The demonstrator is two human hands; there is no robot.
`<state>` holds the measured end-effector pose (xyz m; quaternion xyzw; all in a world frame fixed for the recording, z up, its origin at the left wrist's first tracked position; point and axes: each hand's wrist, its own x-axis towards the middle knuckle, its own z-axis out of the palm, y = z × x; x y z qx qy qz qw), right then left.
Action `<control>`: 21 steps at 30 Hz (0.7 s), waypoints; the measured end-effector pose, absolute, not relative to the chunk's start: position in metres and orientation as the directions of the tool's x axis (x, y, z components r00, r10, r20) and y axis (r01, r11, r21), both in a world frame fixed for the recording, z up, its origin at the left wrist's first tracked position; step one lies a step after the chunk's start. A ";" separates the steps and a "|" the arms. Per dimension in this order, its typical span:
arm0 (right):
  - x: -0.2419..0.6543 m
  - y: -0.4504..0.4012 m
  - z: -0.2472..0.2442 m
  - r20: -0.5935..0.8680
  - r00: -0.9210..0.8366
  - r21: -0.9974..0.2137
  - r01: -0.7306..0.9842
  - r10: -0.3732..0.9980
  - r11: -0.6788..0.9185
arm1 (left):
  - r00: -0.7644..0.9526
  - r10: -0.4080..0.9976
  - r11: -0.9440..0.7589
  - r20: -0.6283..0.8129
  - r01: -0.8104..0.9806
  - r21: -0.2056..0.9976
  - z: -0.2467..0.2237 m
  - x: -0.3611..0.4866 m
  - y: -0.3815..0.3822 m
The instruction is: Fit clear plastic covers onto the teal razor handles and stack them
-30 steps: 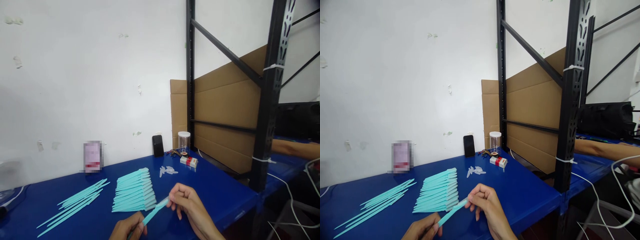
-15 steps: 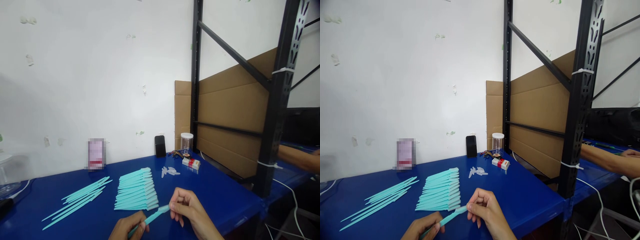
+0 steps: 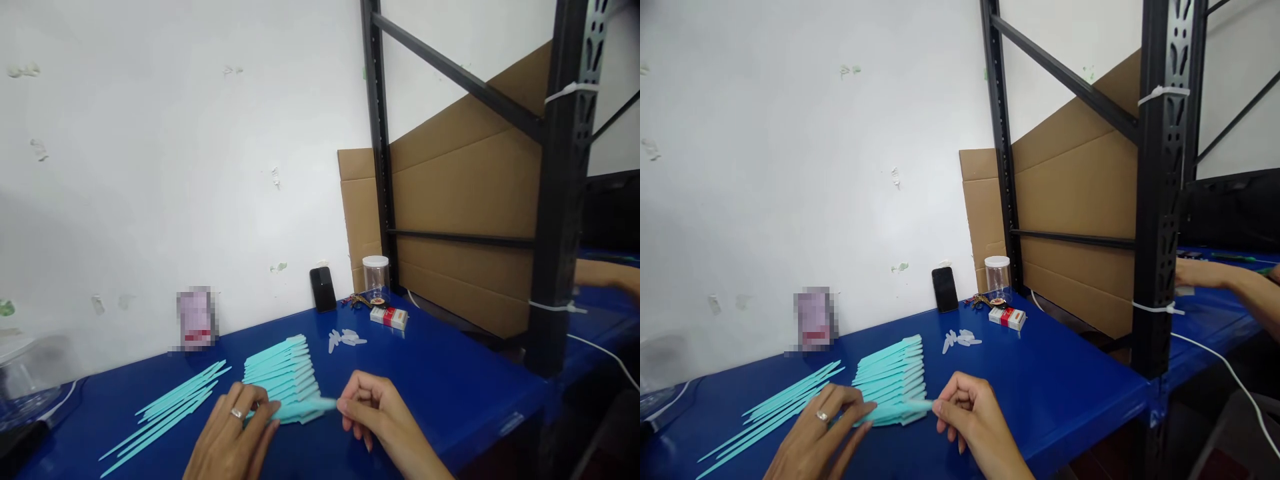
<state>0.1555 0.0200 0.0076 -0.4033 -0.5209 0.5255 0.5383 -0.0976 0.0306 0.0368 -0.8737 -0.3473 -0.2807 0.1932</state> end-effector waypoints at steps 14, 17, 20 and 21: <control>0.160 0.025 0.005 0.120 -0.053 -0.974 -0.200 0.991 0.107 | 0.415 0.824 -0.387 0.386 0.910 -0.152 0.048 -0.104 0.126; 0.160 0.027 0.004 0.111 -0.059 -0.974 -0.204 0.992 0.097 | 0.417 0.839 -0.384 0.349 0.909 -0.162 0.050 -0.094 0.131; 0.160 0.027 0.004 0.106 -0.057 -0.974 -0.207 0.993 0.092 | 0.421 0.847 -0.383 0.324 0.907 -0.178 0.052 -0.087 0.133; 0.160 0.027 0.004 0.106 -0.055 -0.974 -0.206 0.993 0.093 | 0.424 0.849 -0.383 0.316 0.905 -0.184 0.052 -0.085 0.133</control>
